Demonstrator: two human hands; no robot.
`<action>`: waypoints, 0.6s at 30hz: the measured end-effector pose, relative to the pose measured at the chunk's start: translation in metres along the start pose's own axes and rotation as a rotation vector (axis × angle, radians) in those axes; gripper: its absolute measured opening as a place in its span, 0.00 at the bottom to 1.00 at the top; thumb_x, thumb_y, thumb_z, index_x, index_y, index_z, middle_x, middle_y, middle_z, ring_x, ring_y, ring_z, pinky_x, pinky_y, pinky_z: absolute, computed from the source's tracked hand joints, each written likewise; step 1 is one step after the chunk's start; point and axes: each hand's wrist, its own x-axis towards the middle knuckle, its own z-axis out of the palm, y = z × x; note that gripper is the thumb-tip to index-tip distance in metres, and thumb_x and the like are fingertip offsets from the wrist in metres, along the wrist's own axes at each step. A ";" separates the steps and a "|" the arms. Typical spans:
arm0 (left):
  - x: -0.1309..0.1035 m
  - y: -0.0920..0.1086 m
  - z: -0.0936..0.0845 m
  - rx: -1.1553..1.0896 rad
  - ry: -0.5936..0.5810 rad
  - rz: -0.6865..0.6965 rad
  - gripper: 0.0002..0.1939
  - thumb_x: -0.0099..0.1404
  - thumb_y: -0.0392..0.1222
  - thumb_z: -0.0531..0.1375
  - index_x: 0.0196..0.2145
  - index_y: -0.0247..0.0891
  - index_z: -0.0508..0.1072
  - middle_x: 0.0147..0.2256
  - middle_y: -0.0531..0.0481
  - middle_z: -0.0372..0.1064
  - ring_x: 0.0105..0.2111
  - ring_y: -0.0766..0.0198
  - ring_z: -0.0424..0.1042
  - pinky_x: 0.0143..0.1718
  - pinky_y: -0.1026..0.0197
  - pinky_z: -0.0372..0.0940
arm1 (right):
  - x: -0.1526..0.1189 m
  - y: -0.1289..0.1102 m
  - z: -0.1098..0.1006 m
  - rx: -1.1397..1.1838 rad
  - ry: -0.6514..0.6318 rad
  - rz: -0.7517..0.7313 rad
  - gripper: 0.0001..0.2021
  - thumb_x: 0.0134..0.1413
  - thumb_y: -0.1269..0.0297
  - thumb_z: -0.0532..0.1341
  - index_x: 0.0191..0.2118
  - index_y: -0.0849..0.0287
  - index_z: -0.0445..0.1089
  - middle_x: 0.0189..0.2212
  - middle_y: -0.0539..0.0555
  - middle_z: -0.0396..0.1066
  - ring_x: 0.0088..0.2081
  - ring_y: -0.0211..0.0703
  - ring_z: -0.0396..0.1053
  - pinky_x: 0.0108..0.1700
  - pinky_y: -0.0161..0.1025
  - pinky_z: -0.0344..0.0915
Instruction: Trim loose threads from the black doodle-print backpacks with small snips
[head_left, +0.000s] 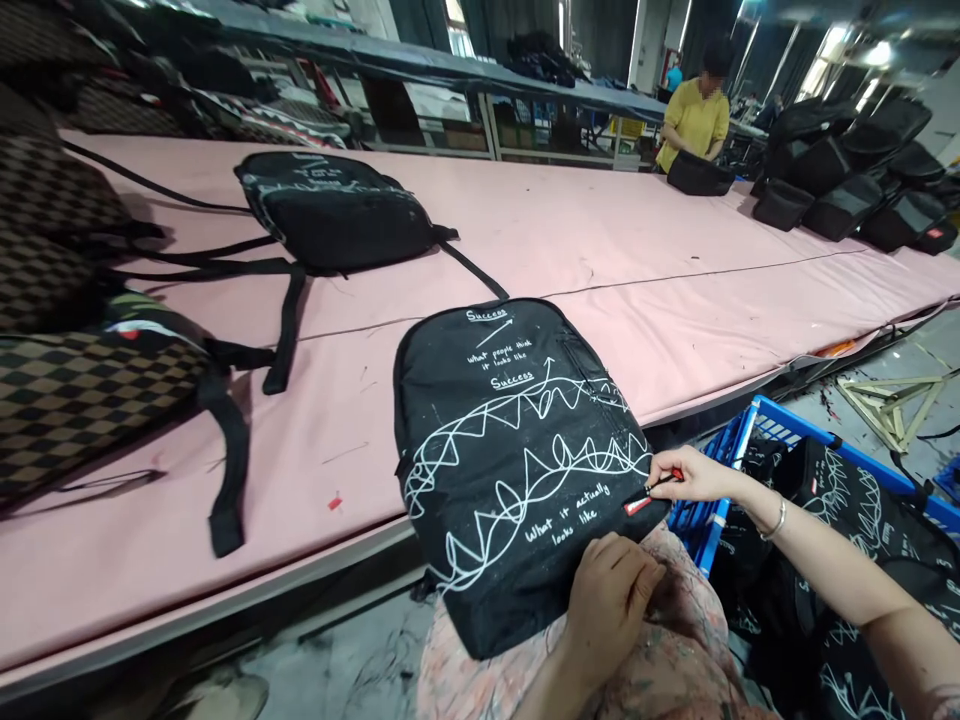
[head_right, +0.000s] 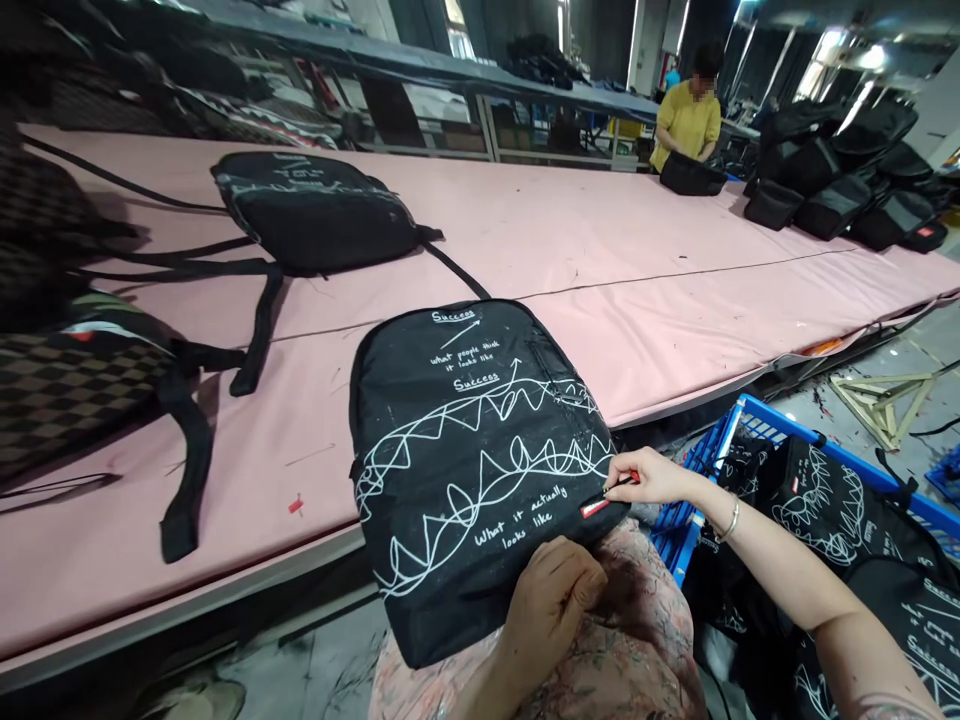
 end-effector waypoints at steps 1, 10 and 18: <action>-0.001 -0.002 0.000 0.025 0.009 0.005 0.14 0.65 0.40 0.48 0.26 0.38 0.69 0.26 0.51 0.70 0.30 0.64 0.66 0.33 0.59 0.60 | 0.000 -0.001 0.001 0.018 0.017 -0.002 0.13 0.47 0.56 0.62 0.30 0.63 0.69 0.22 0.48 0.64 0.23 0.31 0.56 0.24 0.30 0.52; -0.008 -0.052 0.022 0.787 0.284 0.181 0.24 0.60 0.41 0.52 0.54 0.32 0.62 0.53 0.41 0.64 0.54 0.53 0.61 0.51 0.49 0.57 | -0.005 0.050 0.024 0.704 0.487 0.070 0.16 0.48 0.50 0.61 0.31 0.59 0.64 0.13 0.39 0.48 0.14 0.26 0.40 0.17 0.28 0.37; -0.016 -0.095 0.049 0.788 0.584 0.347 0.21 0.63 0.33 0.41 0.43 0.35 0.71 0.42 0.46 0.74 0.46 0.58 0.69 0.55 0.53 0.54 | 0.056 0.039 -0.003 0.104 0.787 -0.140 0.14 0.49 0.54 0.60 0.37 0.59 0.71 0.36 0.56 0.72 0.39 0.46 0.68 0.43 0.43 0.63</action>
